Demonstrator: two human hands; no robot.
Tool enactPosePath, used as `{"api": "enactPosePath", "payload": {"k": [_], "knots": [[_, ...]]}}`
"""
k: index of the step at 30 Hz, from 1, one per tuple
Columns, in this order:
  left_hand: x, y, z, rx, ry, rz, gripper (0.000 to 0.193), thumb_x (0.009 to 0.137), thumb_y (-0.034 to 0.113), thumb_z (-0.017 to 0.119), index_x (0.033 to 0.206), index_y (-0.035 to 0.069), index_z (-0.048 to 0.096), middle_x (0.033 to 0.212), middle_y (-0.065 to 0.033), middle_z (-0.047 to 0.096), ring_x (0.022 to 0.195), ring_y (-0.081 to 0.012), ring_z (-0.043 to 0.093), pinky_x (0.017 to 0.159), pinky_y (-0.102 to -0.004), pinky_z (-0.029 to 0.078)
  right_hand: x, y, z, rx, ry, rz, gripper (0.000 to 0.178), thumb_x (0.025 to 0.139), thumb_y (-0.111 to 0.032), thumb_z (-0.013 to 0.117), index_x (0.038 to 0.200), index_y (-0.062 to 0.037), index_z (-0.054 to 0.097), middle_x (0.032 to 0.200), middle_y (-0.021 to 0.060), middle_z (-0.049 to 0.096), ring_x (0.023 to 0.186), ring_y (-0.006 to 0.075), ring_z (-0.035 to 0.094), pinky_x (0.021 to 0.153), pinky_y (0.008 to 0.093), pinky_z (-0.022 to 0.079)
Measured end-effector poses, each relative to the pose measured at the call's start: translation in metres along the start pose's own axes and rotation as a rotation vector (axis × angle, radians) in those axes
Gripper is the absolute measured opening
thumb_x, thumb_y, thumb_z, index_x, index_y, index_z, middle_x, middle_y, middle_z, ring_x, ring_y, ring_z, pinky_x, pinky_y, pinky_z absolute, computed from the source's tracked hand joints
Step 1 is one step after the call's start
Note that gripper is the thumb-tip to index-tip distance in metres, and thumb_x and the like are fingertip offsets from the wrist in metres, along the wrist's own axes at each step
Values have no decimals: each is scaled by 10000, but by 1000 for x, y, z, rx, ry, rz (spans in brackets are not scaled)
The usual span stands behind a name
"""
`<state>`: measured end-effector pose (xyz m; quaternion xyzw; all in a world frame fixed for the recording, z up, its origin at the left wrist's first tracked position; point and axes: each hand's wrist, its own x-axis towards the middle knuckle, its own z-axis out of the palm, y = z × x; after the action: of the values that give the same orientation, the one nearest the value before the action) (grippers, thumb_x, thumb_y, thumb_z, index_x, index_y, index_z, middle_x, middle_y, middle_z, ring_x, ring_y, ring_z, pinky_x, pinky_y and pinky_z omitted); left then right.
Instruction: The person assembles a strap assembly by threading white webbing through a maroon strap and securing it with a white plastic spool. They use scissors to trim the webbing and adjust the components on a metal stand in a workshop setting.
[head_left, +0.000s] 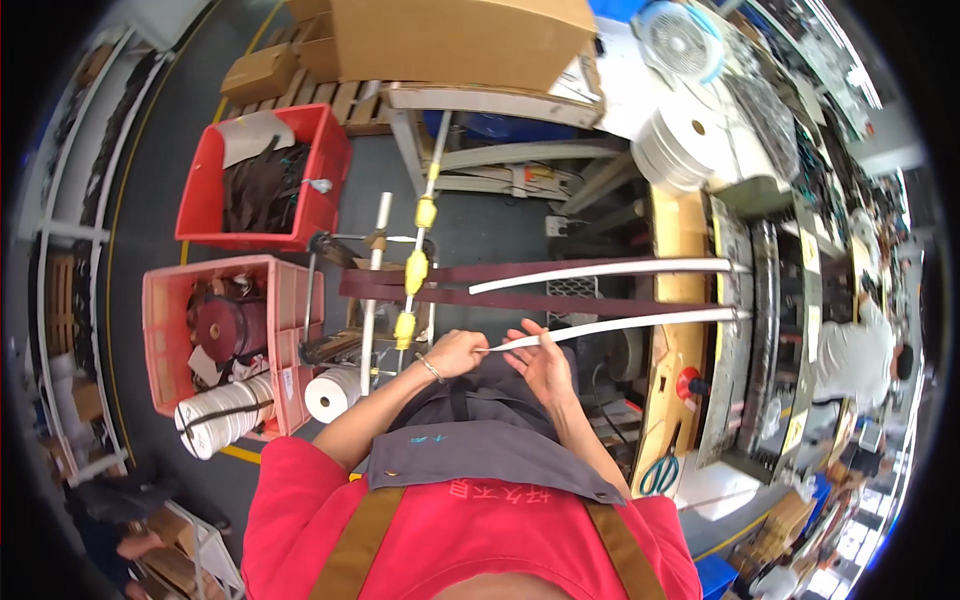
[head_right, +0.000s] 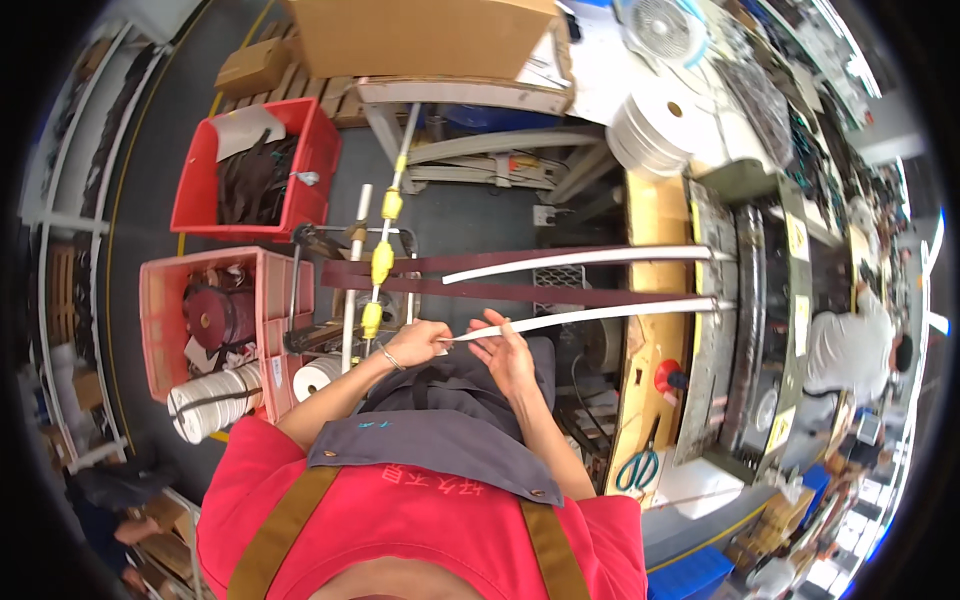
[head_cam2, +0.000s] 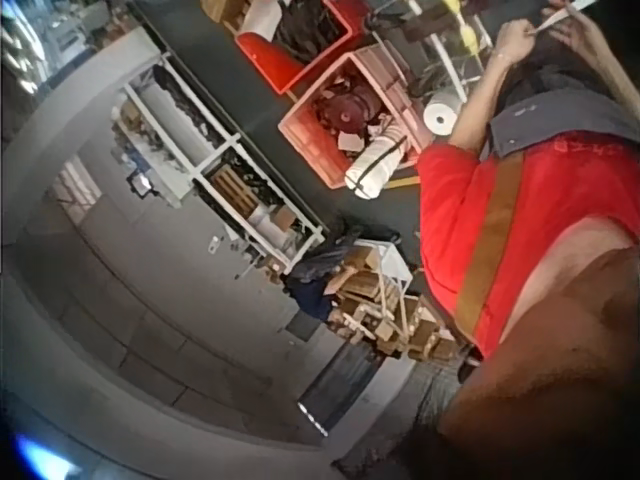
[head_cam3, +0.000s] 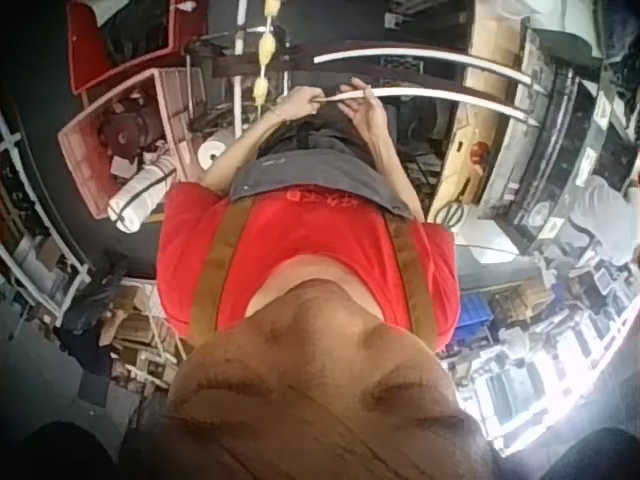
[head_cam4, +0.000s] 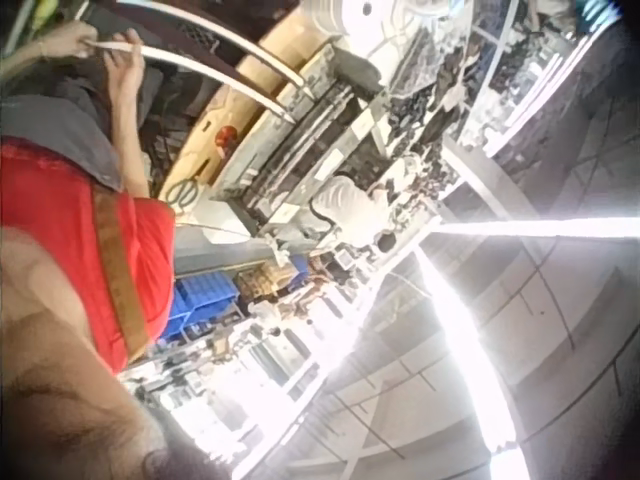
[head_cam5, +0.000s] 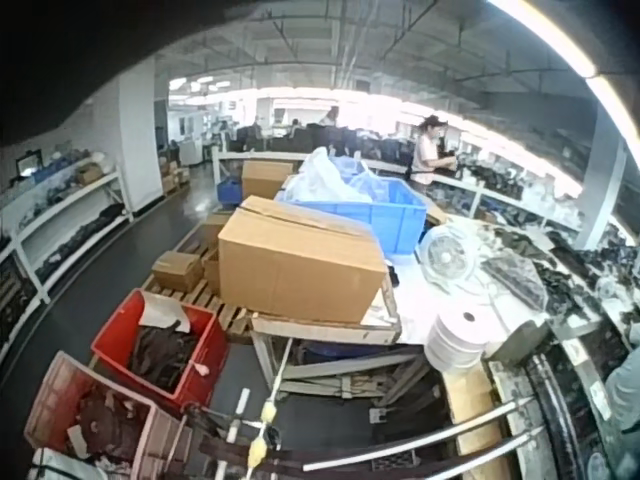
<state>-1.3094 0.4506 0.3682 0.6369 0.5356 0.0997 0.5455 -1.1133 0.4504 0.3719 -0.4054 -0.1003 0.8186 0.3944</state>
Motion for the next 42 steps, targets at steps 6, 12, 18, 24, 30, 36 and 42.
{"api": "enactPosePath", "payload": {"k": [6,12,18,24,30,36,42], "knots": [[-73,5,-77,-691,121,135,238,818,141,520,1003,-7,539,919,-104,610,832,-190,595,765,-298,475,18,14,-13,-46,-65,92,372,817,-302,535,1116,-83,493,1101,113,545,1030,232,515,874,363,396],[-77,-208,-106,-543,868,-484,191,758,141,592,887,2,577,809,-100,628,732,-152,604,652,-262,473,28,24,-9,-190,34,205,362,817,-305,528,1117,-105,499,1109,65,550,1035,151,465,866,335,319],[-7,-269,-109,-244,852,-633,528,684,290,667,1089,-14,517,1061,-210,560,1017,-326,525,858,-360,415,31,24,-14,-408,114,314,411,811,-301,528,1157,-87,467,1103,42,546,1065,146,441,914,346,260],[25,-298,-126,-96,593,-777,728,650,350,692,1222,20,385,1158,-212,499,1088,-325,477,912,-381,376,41,40,-25,-2025,-58,349,555,749,-374,575,1130,14,465,1096,158,541,990,279,529,847,371,399],[18,-313,-127,-136,556,-765,756,651,377,694,1229,7,376,1177,-231,477,1109,-332,458,928,-380,362,122,59,66,-2031,-574,-392,256,755,-170,506,900,30,573,907,181,579,933,314,537,879,387,391],[20,-318,-141,-189,524,-744,777,658,392,691,1226,-31,371,1205,-237,448,1136,-327,434,945,-369,346,253,136,80,-2043,-627,-786,434,776,-269,541,1132,-32,469,1138,132,493,1135,282,415,966,453,278],[19,-329,-145,-351,443,-669,746,658,356,701,1224,-18,391,1166,-217,490,1081,-301,488,899,-349,386,318,162,95,-1871,-685,-11,516,754,-343,547,1176,-58,461,1153,146,498,1098,310,445,947,391,327]]}}
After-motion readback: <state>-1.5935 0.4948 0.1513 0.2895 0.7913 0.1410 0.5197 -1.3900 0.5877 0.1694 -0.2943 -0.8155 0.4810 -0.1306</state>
